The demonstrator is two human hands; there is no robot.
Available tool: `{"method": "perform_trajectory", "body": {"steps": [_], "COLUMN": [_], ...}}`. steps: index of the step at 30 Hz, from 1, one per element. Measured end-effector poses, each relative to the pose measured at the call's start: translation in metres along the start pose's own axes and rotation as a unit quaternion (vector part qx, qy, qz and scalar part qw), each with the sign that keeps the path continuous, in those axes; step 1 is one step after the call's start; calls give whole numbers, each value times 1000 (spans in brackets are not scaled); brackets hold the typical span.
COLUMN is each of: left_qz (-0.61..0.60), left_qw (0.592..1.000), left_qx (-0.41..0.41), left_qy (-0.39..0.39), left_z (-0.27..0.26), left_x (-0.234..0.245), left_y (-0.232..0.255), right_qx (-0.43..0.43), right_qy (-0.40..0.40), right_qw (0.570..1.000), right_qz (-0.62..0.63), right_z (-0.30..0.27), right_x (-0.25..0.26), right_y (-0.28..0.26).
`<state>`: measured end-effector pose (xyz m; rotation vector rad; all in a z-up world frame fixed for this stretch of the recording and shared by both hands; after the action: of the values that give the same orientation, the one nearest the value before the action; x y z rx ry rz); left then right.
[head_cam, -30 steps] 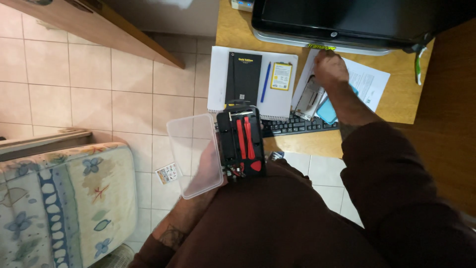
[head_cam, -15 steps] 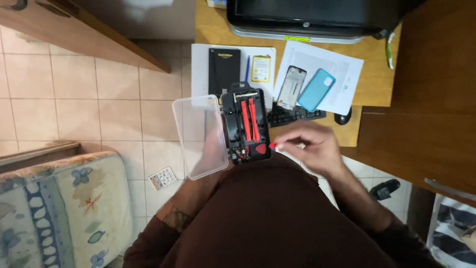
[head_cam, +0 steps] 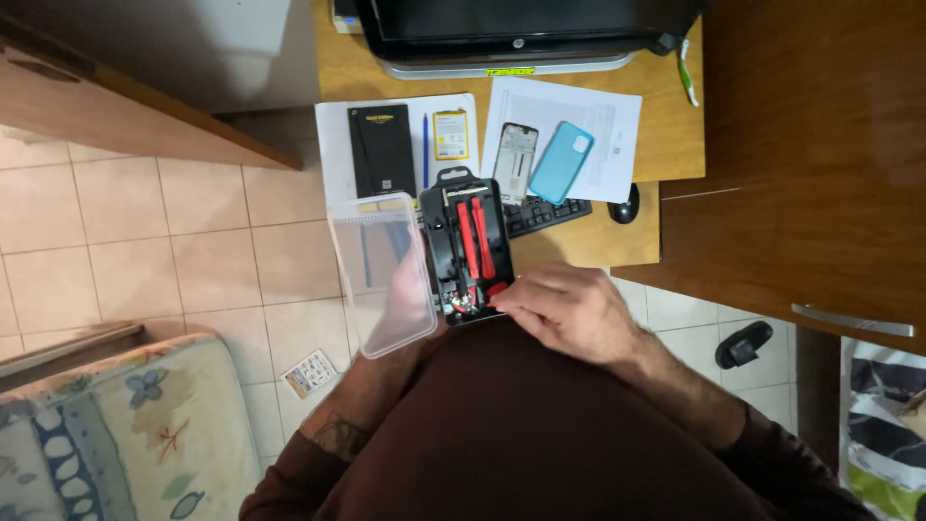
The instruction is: The person organizes small tools and electronic components on a desk and a bed. They open a plastic tool case, place a red tool into it, and move the case to a tray on the bed. They then handle a disassembled smartphone and place it on a blue work mat, followed by picking up a red tool and returning to the tool case.
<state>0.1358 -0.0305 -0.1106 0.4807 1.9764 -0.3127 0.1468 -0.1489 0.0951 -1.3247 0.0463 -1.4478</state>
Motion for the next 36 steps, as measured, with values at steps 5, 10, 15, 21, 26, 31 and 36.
{"method": "perform_trajectory", "body": {"steps": [5, 10, 15, 21, 26, 31, 36], "left_qz": [-9, 76, 66, -46, 82, -35, -15], "left_qw": [999, 988, 991, 969, 982, 938, 986], "left_qx": [-6, -57, 17, 180, 130, 276, 118], "left_qy": [-32, -126, -113, -162, -113, -208, -114], "left_z": [-16, -43, -21, -1, -11, -19, 0], "left_x": [-49, -146, -71, -24, -41, -21, 44], "left_y": [-4, -6, -14, -16, -2, -12, -6], "right_qx": [26, 53, 60, -64, -287, -307, -334], "right_qy": [-3, -8, 1, 28, -3, -94, -107], "right_qw": [1000, 998, 998, 993, 933, 900, 864], "right_qz": [-7, -13, -36, 96, 217, 296, 360], "right_z": [2, 2, -4, -10, -47, -46, -49], "right_x": [7, 7, 8, 9, -29, -48, -60], "right_y": [-5, -7, -3, 32, 88, 86, 88]}}
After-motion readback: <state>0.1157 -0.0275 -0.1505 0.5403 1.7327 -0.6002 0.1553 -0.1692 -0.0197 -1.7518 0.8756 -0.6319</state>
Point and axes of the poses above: each hand's wrist, its own z-axis towards the middle knuckle, its own x-axis out of the back of the hand, y = z × x, the point moved 8 cm from there along z, towards the middle knuckle, and after that the axes turned 2 degrees about x, right-handed, at the moved point
